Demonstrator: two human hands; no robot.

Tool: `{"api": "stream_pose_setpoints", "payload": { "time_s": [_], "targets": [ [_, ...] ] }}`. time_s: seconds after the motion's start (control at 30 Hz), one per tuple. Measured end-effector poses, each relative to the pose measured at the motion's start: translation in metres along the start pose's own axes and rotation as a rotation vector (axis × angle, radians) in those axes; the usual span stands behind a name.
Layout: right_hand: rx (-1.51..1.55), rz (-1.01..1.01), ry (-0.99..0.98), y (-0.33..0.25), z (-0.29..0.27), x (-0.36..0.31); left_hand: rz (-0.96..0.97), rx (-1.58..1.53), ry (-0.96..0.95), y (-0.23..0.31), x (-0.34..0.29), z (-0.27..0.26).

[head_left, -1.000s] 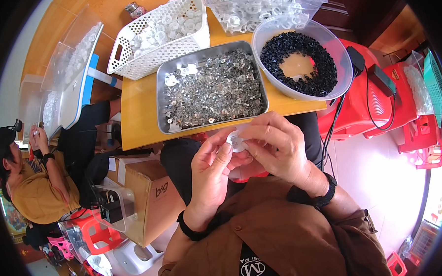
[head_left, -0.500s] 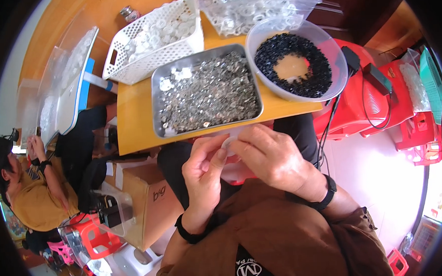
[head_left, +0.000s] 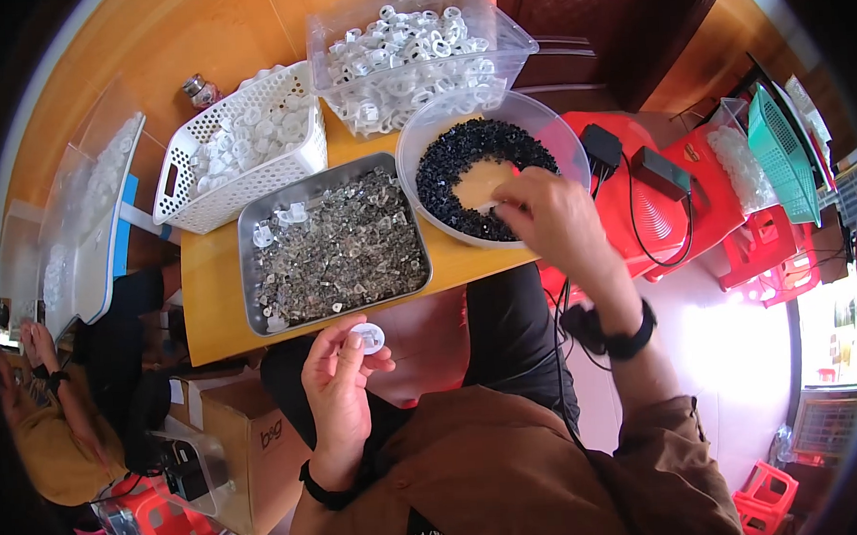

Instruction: Assembling small white plastic components by manually inserting black beads into them.

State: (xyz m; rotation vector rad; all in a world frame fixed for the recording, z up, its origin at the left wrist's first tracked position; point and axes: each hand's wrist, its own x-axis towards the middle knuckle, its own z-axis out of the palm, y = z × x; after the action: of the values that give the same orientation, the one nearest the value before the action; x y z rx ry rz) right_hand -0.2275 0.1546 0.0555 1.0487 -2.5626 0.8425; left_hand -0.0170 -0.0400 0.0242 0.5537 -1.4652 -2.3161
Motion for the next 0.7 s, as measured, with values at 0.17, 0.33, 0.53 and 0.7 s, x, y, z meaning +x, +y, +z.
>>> {"api": "stream_pose_setpoints", "payload": {
  "time_s": [0.17, 0.33, 0.53, 0.7],
  "targets": [
    [-0.414, 0.082, -0.335, 0.056, 0.015, 0.03, -0.028, 0.038, -0.037, -0.003, 0.001, 0.0],
    [-0.409, 0.093, -0.402, 0.074, 0.044, 0.04, -0.017, 0.06, -0.026, -0.001, -0.003, -0.002],
    [-0.466, 0.082, -0.476, 0.057, 0.047, 0.045, 0.032, 0.167, -0.004, -0.002, -0.004, -0.009],
    [-0.481, 0.005, -0.463, 0.068, 0.055, 0.047, 0.004, 0.127, 0.015, 0.0, -0.005, -0.007]
  ]
}}
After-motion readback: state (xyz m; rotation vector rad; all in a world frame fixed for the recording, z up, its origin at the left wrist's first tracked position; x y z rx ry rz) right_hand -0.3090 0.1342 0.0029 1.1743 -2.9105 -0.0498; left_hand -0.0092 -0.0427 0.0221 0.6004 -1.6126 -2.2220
